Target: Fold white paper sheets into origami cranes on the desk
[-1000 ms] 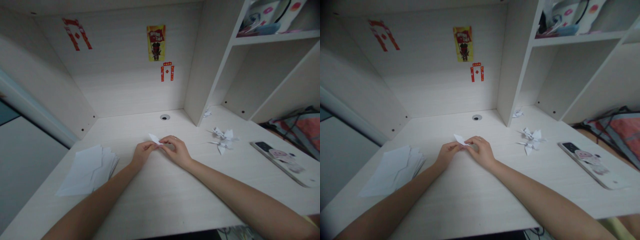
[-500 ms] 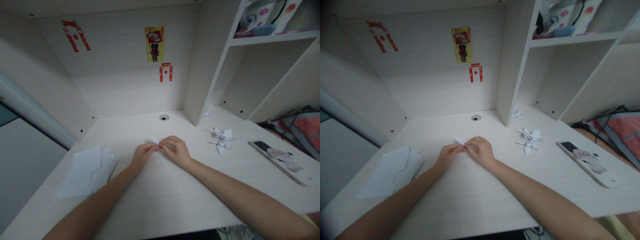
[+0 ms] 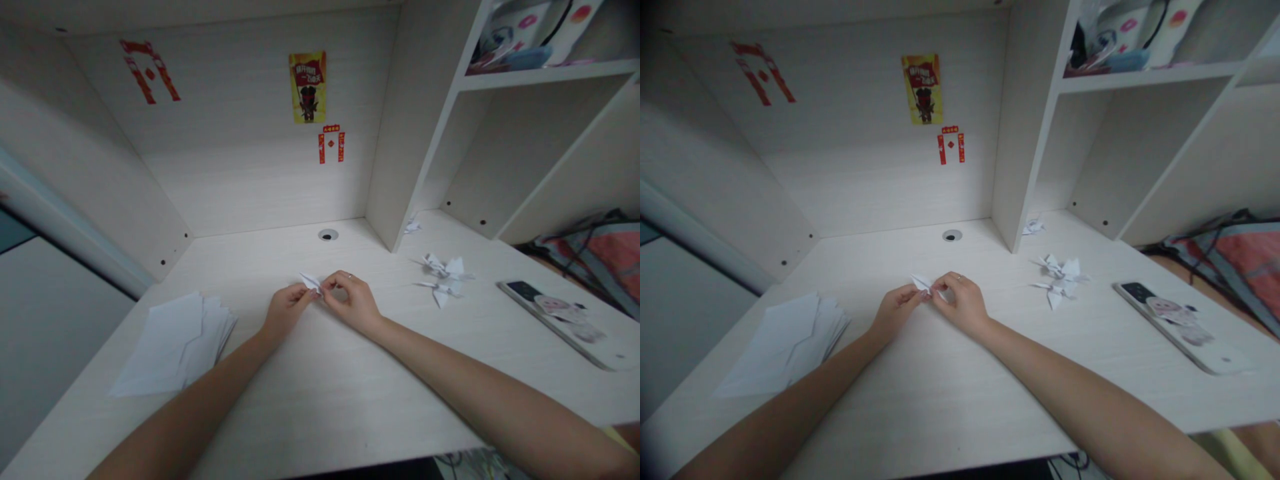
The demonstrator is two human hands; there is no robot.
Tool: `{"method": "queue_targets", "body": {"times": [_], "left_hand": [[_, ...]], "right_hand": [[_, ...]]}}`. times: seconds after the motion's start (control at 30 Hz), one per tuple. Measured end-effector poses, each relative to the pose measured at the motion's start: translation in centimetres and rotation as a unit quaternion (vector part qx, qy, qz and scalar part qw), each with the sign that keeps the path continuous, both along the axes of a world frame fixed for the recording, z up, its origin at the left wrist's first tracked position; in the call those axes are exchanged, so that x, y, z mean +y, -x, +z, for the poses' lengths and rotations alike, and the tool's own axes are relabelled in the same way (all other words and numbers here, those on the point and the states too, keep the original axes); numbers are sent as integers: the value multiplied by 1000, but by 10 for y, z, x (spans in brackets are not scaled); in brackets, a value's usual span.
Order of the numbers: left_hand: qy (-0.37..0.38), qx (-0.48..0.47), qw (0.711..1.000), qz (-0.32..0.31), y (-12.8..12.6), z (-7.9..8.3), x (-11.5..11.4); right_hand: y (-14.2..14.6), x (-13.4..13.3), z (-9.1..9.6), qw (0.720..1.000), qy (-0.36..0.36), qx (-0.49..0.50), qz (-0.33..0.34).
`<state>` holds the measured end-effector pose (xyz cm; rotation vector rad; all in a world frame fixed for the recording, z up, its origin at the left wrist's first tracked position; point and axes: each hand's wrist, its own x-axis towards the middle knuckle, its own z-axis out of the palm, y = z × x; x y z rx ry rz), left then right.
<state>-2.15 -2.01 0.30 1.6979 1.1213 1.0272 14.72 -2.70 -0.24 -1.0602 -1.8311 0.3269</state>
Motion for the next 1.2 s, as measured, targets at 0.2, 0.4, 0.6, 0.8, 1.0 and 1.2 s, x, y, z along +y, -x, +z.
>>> {"method": "queue_targets", "body": {"times": [0.2,0.4,0.6,0.8,1.0,1.2], "left_hand": [[26,-31,999,-3,1,-4,2],[-44,4,998,34,0,-4,-1],[-120,26,992,42,2,-3,-3],[-118,-4,992,47,0,3,-7],[-108,-10,993,52,-1,1,-8],[-111,-19,993,47,0,0,-8]], "right_hand": [[0,0,-1,1000,6,-4,6],[0,1,-6,1000,12,19,19],[0,2,-9,998,-1,32,52],[1,0,-8,999,-2,43,27],[1,-2,-6,999,2,40,16],[2,-2,-6,999,3,32,5]]}}
